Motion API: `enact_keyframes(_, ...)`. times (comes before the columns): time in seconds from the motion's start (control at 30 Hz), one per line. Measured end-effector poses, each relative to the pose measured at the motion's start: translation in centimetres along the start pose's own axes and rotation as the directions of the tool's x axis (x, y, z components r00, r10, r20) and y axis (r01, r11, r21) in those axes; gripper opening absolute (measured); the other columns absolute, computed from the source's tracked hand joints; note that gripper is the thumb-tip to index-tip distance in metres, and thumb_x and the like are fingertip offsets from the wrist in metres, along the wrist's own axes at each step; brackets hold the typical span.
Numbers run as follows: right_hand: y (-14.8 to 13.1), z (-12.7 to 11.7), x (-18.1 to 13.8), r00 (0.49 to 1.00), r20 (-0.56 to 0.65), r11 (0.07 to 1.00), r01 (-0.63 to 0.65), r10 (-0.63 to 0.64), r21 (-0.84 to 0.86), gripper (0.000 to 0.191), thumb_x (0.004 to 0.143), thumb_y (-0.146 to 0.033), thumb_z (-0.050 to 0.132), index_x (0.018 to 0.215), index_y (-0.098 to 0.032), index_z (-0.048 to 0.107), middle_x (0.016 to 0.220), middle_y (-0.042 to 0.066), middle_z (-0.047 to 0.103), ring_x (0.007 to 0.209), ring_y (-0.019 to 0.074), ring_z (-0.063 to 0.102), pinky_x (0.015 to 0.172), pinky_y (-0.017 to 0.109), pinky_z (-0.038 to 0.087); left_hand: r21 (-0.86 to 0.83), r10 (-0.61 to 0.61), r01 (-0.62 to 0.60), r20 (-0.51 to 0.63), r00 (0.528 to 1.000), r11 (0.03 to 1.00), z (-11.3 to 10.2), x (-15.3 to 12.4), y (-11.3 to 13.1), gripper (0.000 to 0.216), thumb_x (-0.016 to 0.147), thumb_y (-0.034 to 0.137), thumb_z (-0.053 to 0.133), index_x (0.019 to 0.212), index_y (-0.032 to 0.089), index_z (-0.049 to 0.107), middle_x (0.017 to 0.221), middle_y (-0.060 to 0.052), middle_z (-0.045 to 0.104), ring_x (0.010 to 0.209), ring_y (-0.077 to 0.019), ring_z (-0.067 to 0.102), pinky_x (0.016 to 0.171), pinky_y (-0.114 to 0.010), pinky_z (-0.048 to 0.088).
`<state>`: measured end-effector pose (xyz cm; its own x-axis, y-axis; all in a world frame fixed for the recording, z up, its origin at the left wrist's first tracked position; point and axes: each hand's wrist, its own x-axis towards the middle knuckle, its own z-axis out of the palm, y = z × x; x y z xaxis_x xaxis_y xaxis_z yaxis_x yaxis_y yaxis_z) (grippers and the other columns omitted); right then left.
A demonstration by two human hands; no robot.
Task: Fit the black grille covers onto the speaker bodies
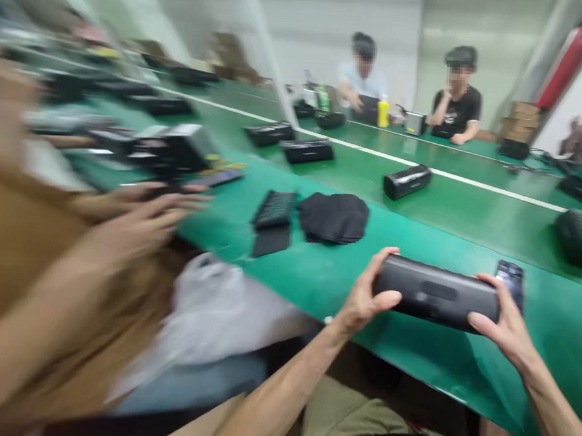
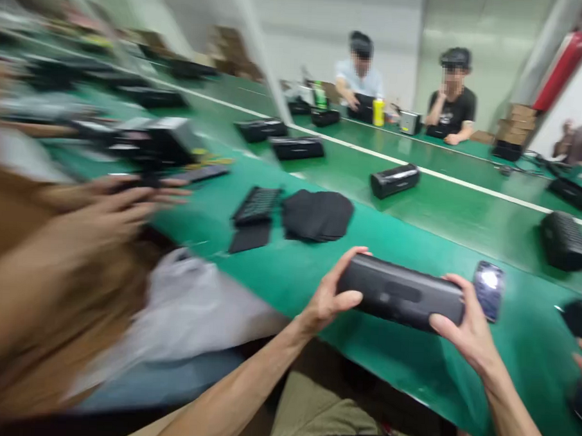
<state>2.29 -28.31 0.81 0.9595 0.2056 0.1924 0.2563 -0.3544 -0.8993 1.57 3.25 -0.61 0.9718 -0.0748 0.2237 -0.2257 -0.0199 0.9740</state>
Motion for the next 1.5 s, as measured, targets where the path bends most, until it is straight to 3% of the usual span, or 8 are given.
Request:
enact_keyframes(0.13,-0.5,0.4,0.7,0.991,0.13,0.985,-0.038,0.016,0.166,0.108,0.075,-0.069,0.085,0.159,-0.025,0.033,0.155,0.016,0.046,0.133,0.0348,0.054,0.107,0.043,0.047,-0.039,-0.076,0.073,-0.069,0.995,0.997,-0.7,1.1,-1.4,0.097,0.076,0.064,0.073,0.159,0.023,0.041,0.152,-0.012,0.055,0.135,-0.0372,0.057,0.116,-0.044,0.045)
enact_keyframes(0.3,-1.1,1.5,0.4,0.998,0.036,0.973,0.051,-0.06,0.227,0.089,0.078,-0.06,0.087,0.149,-0.028,0.045,0.142,0.01,0.053,0.118,0.0285,0.058,0.1,0.038,0.048,0.037,-0.095,0.095,0.019,0.995,0.995,-2.0,1.4,-0.9,0.107,0.072,0.065,0.078,0.163,0.027,0.035,0.162,-0.013,0.048,0.141,-0.0405,0.055,0.115,-0.046,0.049)
enact_keyframes(0.73,0.4,4.7,3.0,0.995,0.064,0.99,0.071,-0.079,0.12,0.091,0.079,-0.066,0.079,0.152,-0.029,0.041,0.141,0.011,0.051,0.121,0.0319,0.057,0.099,0.046,0.051,0.11,-0.076,0.094,-0.16,0.984,0.989,-3.4,2.9,-1.2,0.086,0.075,0.059,0.07,0.152,0.028,0.051,0.146,-0.009,0.064,0.132,-0.0405,0.061,0.113,-0.05,0.052)
enact_keyframes(1.03,4.8,-13.4,-6.4,0.993,-0.057,0.994,0.107,-0.108,-0.01,0.064,0.091,-0.08,0.05,0.137,-0.038,0.064,0.123,0.008,0.065,0.121,0.0345,0.062,0.09,0.052,0.057,0.164,-0.094,0.117,-0.141,0.985,0.979,-3.7,3.4,-3.0,0.081,0.081,0.062,0.064,0.154,0.031,0.048,0.152,-0.008,0.059,0.135,-0.0398,0.059,0.114,-0.051,0.052)
enact_keyframes(1.13,4.9,-8.9,-4.6,0.983,-0.103,0.988,0.152,-0.153,-0.018,0.065,0.093,-0.084,0.032,0.13,-0.044,0.068,0.125,0.003,0.064,0.129,0.0337,0.058,0.097,0.048,0.054,0.153,-0.116,0.139,-0.151,0.982,0.978,-3.8,3.2,-3.1,0.078,0.08,0.064,0.066,0.15,0.031,0.051,0.151,-0.008,0.06,0.136,-0.0409,0.058,0.113,-0.051,0.052)
enact_keyframes(1.2,4.3,-2.5,-1.6,0.96,-0.204,0.981,0.19,-0.194,-0.037,0.074,0.087,-0.081,0.053,0.145,-0.035,0.056,0.131,0.006,0.058,0.127,0.0348,0.058,0.097,0.048,0.053,0.12,-0.139,0.157,-0.15,0.979,0.98,-3.8,3.1,-3.2,0.078,0.08,0.063,0.066,0.149,0.03,0.051,0.151,-0.009,0.06,0.135,-0.0412,0.059,0.114,-0.053,0.051)
enact_keyframes(1.33,3.3,7.2,3.2,0.975,-0.046,0.974,0.219,-0.217,0.054,0.079,0.081,-0.063,0.073,0.145,-0.026,0.045,0.134,0.011,0.054,0.111,0.0282,0.062,0.093,0.043,0.056,0.071,-0.155,0.169,-0.171,0.973,0.983,-3.7,3.1,-3.3,0.082,0.076,0.061,0.071,0.148,0.026,0.051,0.151,-0.012,0.06,0.133,-0.0423,0.06,0.115,-0.056,0.05)
enact_keyframes(1.5,3.6,7.2,3.8,0.981,0.035,0.973,0.183,-0.189,0.143,0.077,0.082,-0.059,0.075,0.142,-0.026,0.04,0.134,0.011,0.049,0.114,0.0292,0.057,0.099,0.046,0.05,0.078,-0.134,0.15,-0.185,0.974,0.986,-3.5,3.0,-3.2,0.079,0.074,0.062,0.071,0.144,0.026,0.055,0.145,-0.012,0.064,0.13,-0.0417,0.061,0.113,-0.054,0.051)
